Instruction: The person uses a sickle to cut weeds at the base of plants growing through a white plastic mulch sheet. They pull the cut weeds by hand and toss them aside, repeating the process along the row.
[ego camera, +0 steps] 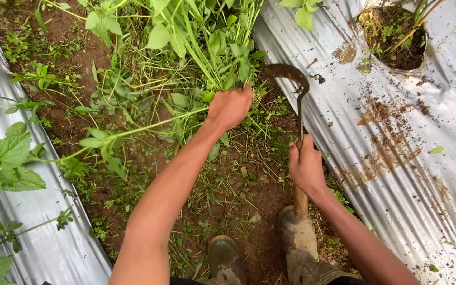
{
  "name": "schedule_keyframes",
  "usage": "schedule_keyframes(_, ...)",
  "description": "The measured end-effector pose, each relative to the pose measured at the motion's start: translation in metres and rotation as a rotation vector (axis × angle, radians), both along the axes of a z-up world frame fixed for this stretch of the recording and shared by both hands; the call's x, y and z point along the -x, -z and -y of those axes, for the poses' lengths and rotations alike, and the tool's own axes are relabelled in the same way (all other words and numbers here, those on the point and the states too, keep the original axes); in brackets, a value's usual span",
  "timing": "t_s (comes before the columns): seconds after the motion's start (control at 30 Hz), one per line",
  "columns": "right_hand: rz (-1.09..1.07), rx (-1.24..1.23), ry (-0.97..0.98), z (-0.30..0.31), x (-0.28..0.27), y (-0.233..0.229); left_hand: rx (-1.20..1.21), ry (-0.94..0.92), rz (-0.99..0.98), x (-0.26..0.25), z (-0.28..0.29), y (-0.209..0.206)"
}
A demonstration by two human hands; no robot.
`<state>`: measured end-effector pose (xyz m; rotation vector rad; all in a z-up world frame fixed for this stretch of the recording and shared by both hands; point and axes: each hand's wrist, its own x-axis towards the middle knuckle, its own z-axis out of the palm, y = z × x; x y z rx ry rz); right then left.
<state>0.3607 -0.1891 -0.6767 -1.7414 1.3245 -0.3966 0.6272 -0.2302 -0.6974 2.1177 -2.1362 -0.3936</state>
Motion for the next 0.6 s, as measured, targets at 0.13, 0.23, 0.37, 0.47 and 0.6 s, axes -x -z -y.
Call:
schedule_keyframes(0.13,0.178,0.197,-0.004,-0.007,0.003,-0.019,0.031,0.025,-0.017,0.0,-0.001,0.004)
schedule_keyframes(0.23,0.224,0.221,0.026,-0.008,-0.001,-0.003,0.034,0.023,-0.007,0.0,0.0,0.007)
schedule_keyframes(0.37,0.024,0.062,-0.003,0.002,0.008,0.022,0.058,0.034,-0.009,0.0,-0.004,0.009)
schedule_keyframes(0.47,0.131,0.183,0.002,0.001,0.006,-0.017,0.046,0.033,0.01,-0.001,-0.002,0.005)
schedule_keyframes(0.6,0.304,0.301,0.0,-0.002,0.008,-0.004,0.04,0.048,0.008,0.0,-0.003,0.004)
